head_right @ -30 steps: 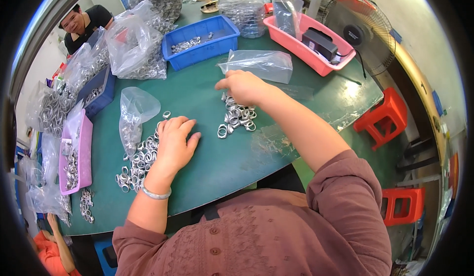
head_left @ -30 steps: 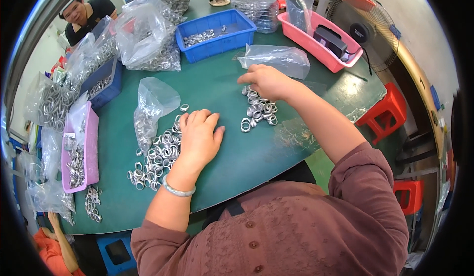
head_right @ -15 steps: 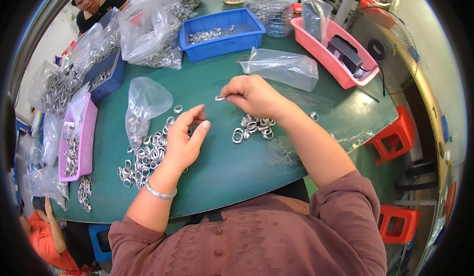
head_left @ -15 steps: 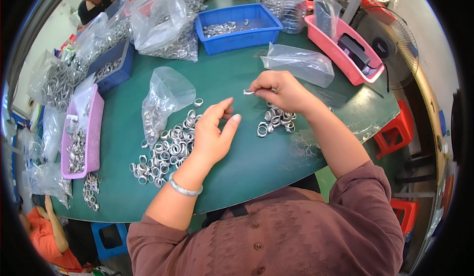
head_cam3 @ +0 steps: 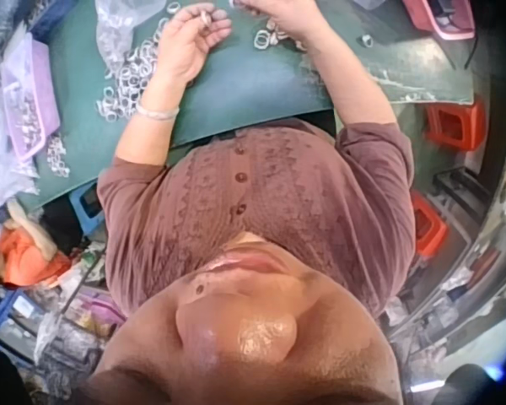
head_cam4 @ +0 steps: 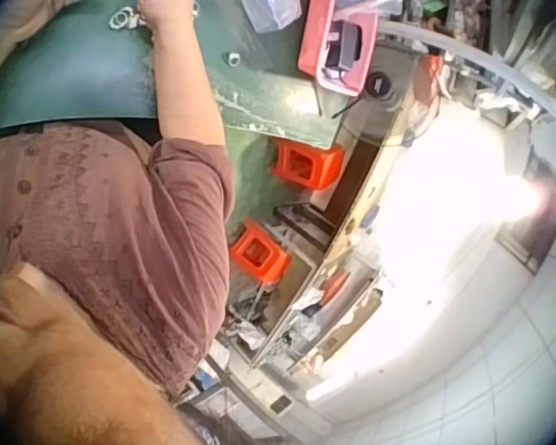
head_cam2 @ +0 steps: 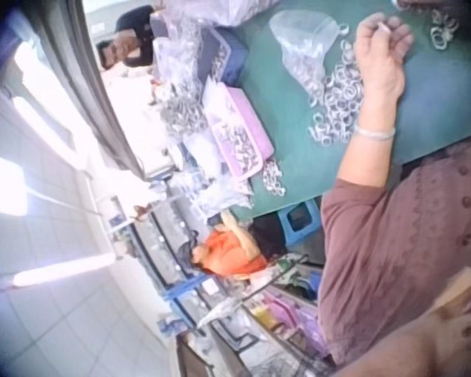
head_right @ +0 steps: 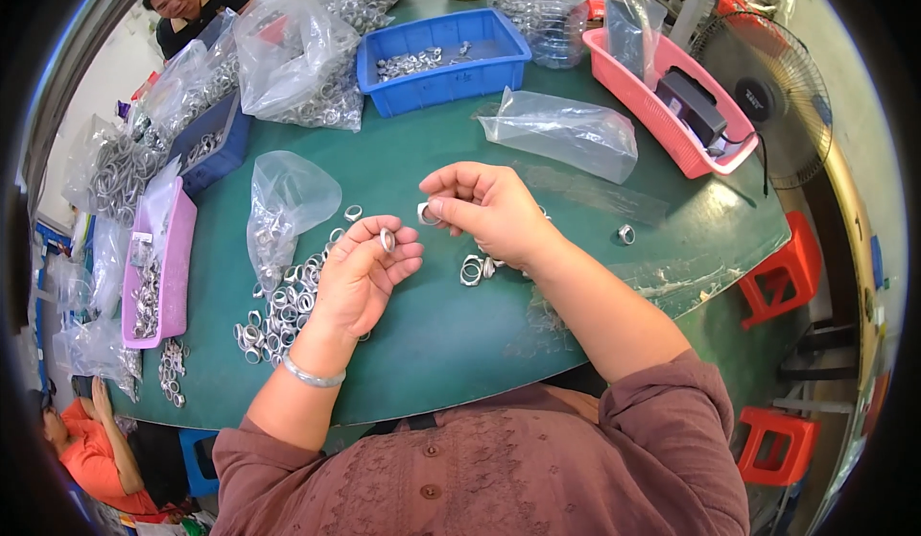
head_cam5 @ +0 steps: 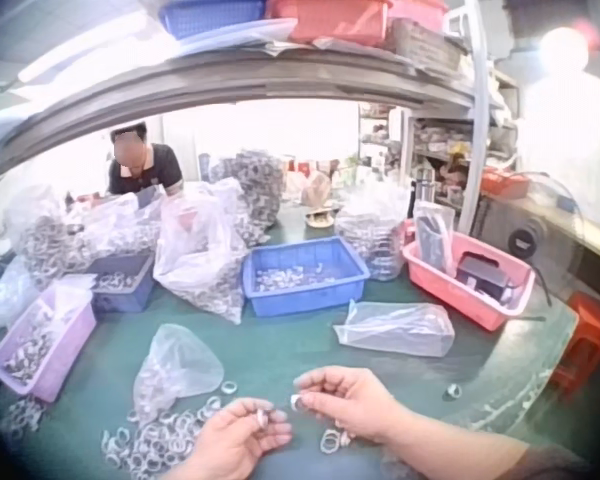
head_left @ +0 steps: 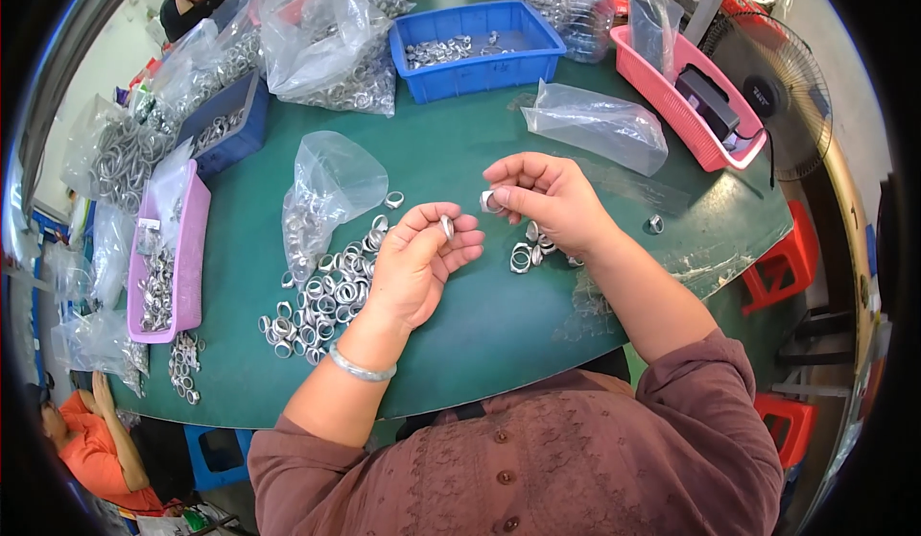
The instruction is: The person sorts metal rings on a table by picking up and rotating individual rings by hand, then arranging them into groups across the surface.
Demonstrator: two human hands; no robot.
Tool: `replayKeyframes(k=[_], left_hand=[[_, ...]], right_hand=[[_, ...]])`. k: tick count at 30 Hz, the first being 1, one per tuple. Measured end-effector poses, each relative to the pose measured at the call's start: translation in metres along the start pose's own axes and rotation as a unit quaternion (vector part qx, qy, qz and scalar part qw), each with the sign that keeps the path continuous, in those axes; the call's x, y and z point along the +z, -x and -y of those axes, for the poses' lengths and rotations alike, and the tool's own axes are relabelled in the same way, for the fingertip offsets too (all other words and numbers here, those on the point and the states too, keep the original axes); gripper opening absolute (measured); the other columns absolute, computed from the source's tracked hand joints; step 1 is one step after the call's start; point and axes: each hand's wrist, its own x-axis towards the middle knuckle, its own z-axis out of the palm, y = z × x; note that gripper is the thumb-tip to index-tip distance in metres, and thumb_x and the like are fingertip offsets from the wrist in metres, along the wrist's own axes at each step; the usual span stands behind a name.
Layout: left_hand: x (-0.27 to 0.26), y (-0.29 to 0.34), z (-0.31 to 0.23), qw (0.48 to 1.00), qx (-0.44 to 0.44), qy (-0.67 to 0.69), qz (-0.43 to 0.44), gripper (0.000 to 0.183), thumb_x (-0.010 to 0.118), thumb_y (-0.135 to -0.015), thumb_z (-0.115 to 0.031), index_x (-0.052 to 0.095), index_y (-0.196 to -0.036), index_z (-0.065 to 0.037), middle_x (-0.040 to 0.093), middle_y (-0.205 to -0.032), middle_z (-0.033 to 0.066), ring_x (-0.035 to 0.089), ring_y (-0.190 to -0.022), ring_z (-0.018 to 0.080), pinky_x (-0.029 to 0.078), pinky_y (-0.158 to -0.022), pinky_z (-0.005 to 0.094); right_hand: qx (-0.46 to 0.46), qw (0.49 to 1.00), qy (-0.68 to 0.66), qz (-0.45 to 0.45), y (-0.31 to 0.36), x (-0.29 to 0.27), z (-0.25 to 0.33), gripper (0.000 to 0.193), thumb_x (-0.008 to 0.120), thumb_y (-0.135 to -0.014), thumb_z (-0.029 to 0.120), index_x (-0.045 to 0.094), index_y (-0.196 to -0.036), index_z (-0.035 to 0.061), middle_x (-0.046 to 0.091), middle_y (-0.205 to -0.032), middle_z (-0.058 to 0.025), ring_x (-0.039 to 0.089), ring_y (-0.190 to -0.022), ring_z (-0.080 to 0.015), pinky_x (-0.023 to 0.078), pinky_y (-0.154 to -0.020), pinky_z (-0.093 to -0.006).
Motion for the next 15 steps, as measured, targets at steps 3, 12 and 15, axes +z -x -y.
replayKeyframes(k=[3, 12, 15], left_hand=[[0.002, 0.001, -0.002, 0.999, -0.034, 0.005, 0.014, 0.020, 0.050, -0.094, -0.011, 0.055, -0.111, -0.002, 0.062, -0.102, 0.0114, 0.063, -0.092, 0.0215, 0.052, -0.082, 0.0357], [-0.006, 0.001, 0.006, 0.991, -0.044, 0.080, 0.103, 0.022, 0.051, -0.096, -0.015, 0.058, -0.114, -0.003, 0.062, -0.101, 0.0068, 0.059, -0.086, 0.0152, 0.050, -0.074, 0.0277], [-0.006, 0.001, 0.005, 0.990, -0.043, 0.082, 0.103, 0.022, 0.052, -0.096, -0.012, 0.058, -0.114, -0.003, 0.062, -0.100, 0.0063, 0.059, -0.085, 0.0138, 0.050, -0.073, 0.0264]], right_hand=[[0.013, 1.000, -0.015, 0.006, 0.000, -0.003, 0.000, 0.022, 0.064, -0.085, 0.005, 0.062, -0.107, 0.0001, 0.067, -0.092, -0.0039, 0.062, -0.082, -0.0091, 0.048, -0.069, -0.0227], [-0.423, 0.802, 0.421, 0.023, 0.006, 0.019, -0.005, 0.033, 0.065, -0.071, -0.001, 0.063, -0.103, 0.0068, 0.064, -0.089, -0.0066, 0.060, -0.079, -0.0262, 0.052, -0.068, -0.0348], [-0.423, 0.807, 0.411, 0.026, 0.007, 0.017, -0.004, 0.034, 0.065, -0.071, -0.002, 0.062, -0.103, 0.0061, 0.064, -0.090, -0.0066, 0.060, -0.080, -0.0263, 0.052, -0.068, -0.0351]])
